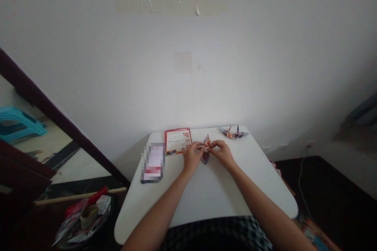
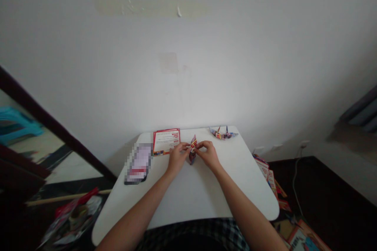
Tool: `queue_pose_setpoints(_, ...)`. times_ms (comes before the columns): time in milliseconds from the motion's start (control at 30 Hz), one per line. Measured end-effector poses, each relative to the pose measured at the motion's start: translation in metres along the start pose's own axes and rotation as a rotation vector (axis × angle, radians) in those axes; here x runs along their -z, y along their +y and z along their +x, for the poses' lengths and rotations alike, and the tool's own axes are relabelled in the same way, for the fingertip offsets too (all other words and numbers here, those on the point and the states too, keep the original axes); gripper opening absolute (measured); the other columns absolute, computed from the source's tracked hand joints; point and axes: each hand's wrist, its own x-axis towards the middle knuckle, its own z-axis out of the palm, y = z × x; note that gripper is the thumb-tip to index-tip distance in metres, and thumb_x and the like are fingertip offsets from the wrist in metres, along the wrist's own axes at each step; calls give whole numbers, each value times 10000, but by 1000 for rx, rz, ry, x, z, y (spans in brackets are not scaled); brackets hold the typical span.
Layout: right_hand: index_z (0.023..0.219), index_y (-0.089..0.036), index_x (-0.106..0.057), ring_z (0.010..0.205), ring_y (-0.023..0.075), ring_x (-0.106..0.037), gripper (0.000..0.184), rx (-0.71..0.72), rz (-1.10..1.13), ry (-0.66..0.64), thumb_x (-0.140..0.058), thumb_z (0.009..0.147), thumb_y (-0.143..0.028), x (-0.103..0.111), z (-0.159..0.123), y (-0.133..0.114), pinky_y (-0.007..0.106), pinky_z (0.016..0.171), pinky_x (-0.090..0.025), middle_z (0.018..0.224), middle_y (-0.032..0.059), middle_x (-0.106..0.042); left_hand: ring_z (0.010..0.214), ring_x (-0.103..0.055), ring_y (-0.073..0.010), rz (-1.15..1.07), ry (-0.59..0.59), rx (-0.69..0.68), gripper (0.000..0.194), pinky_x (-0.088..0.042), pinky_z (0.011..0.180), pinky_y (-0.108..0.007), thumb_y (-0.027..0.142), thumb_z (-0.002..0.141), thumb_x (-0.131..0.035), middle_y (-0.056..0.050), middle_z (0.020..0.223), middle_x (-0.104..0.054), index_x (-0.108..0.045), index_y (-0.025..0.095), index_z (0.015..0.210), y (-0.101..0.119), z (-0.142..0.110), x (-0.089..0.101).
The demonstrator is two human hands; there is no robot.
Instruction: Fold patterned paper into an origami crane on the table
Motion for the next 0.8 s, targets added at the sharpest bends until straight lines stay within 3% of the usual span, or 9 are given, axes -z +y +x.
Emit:
queue_pose_setpoints(333, 791, -219, -708, 886, 223, -612, 185, 13, -10, 3, -709, 723, -392, 1, -1, -3, 361, 855, -459, 838, 46, -702, 1025, -649, -271, 54, -16, -17, 165, -213, 1065, -641, 303, 808, -684, -22, 845, -775, -672, 266, 969, 1, -1, 3)
queue_pose_setpoints(600, 869, -207, -723, 957, 207, -589, 137, -25, -291, -76, -694, 749, -266, -4, -3, -2, 330, 902, -422, 863, 43, -719, 1117, -571, -250, 270, -86, 0, 153, -163, 1116, -624, 325, 807, -694, -17, 927, -763, -710, 285, 954, 5, -4, 2)
queue_pose_setpoints(800, 931, -218, -734, 1072, 229, -529, 180, -6, -470, -77, -694, 765, -274, -6, -6, -4, 329, 950, -373, 982, 59, -704, 1169, -489, -269, 403, -125, -15, 162, -171, 1125, -602, 357, 814, -678, -12, 1116, -702, -738, 333, 963, 8, -5, 5)
